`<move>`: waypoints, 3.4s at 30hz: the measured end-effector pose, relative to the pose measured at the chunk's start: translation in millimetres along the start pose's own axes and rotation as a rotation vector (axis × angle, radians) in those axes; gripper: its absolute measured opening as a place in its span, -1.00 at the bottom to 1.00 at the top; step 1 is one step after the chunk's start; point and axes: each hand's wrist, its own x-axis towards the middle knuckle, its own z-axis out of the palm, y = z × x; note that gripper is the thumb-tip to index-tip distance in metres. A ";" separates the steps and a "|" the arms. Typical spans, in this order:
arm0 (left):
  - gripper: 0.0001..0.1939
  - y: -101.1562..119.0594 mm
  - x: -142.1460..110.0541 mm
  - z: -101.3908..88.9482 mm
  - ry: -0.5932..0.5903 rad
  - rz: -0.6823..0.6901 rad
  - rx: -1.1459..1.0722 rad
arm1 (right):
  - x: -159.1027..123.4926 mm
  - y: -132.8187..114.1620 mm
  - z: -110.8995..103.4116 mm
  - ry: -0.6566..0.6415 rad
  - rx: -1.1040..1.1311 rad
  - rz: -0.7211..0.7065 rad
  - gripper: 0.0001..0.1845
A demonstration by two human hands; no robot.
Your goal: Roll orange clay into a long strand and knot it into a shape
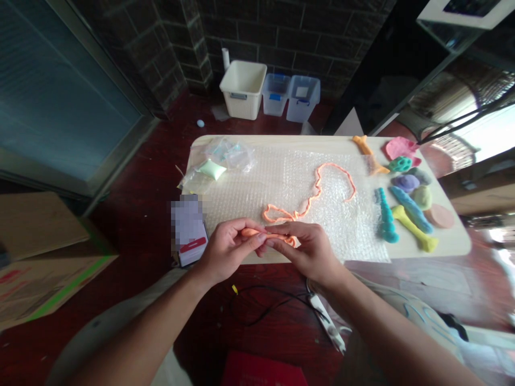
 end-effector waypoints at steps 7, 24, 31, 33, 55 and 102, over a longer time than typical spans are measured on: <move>-0.76 0.1 1.6 -0.8 -0.027 -0.028 -0.040 | 0.4 3.1 -1.4 0.054 -0.002 -0.036 -0.79; -0.76 -1.3 1.3 -2.4 -0.038 0.006 0.060 | -0.1 3.1 -0.6 0.080 -0.100 -0.082 -0.82; -0.80 -3.1 -0.2 -1.3 0.007 0.036 0.050 | -0.8 -0.9 -1.2 0.014 -0.123 -0.057 -0.80; -0.79 -2.5 -0.2 -0.6 -0.015 0.003 0.035 | -0.5 -1.5 -1.4 0.036 -0.113 -0.082 -0.79; -0.77 2.1 -1.5 1.3 0.004 0.035 0.082 | -0.4 -3.2 -1.0 0.065 -0.099 -0.108 -0.73; -0.76 0.1 -4.3 1.8 0.062 0.018 0.127 | -0.1 -4.1 1.3 0.047 -0.088 -0.106 -0.78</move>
